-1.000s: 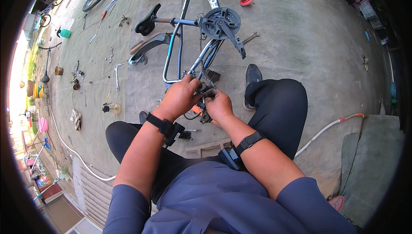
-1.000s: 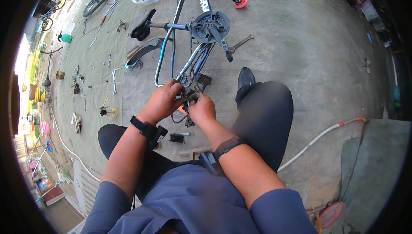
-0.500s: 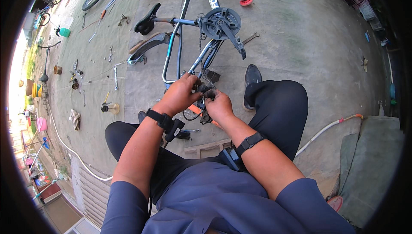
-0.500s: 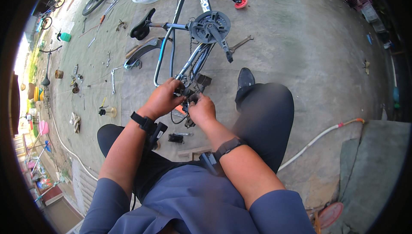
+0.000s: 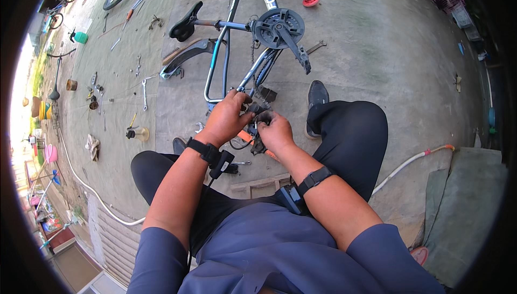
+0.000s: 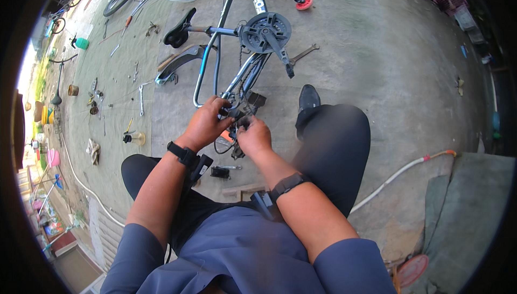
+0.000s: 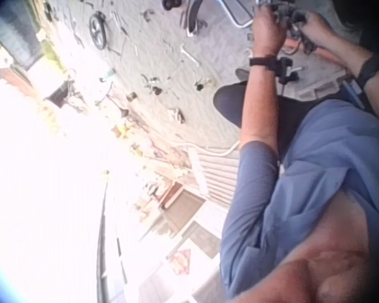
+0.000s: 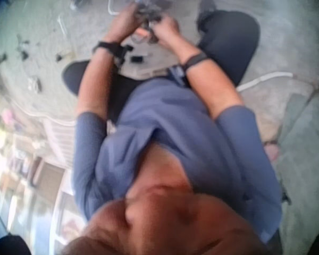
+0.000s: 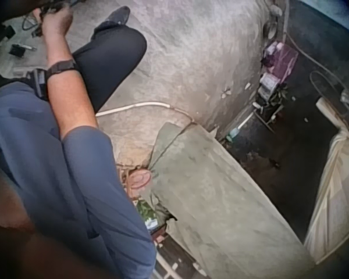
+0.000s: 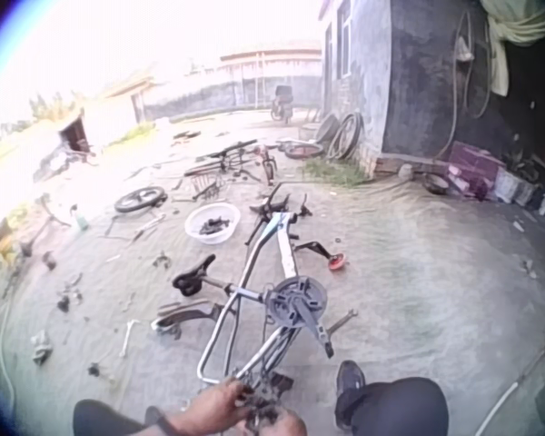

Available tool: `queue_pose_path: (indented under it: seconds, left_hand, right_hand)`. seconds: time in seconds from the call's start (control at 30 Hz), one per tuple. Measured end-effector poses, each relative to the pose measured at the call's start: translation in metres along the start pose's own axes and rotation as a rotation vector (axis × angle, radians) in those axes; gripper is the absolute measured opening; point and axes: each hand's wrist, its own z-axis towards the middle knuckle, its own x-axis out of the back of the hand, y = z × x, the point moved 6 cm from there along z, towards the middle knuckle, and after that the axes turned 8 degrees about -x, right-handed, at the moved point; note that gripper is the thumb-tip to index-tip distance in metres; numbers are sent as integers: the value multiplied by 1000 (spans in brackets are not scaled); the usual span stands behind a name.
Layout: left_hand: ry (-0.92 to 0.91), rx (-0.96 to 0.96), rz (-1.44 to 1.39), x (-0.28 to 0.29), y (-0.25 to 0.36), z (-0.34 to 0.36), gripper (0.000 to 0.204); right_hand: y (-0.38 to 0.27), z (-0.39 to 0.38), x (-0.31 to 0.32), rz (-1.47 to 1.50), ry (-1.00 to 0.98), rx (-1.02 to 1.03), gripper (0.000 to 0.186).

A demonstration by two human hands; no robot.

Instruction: The person sits on the ground and works on a bicycle derailleur, manipulating the chain and derailleur cage with both hands. They adjust the chain position and appear to be tightening or aligning components of the derailleur mechanism.

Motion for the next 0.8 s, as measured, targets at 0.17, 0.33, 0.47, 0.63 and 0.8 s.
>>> queue_pose_path:
  seconds: [0.17, 0.33, 0.47, 0.63, 0.8]
  left_hand:
    - [42, 79, -33, -2, -12, -8, 36]
    - [105, 150, -157, -10, -23, -16, 38]
    - [107, 277, -323, -19, -42, -24, 34]
    - [92, 385, -568, -25, -41, -33, 26]
    - [71, 452, -612, -28, -38, -38, 22]
  right_hand:
    - [1, 0, 0, 17, 2, -6, 14]
    - [-2, -1, 4, 32, 25, -4, 14]
    - [1, 2, 3, 59, 40, 12, 13]
    - [4, 5, 4, 76, 56, 68, 13]
    - [5, 7, -1, 109, -15, 46, 11]
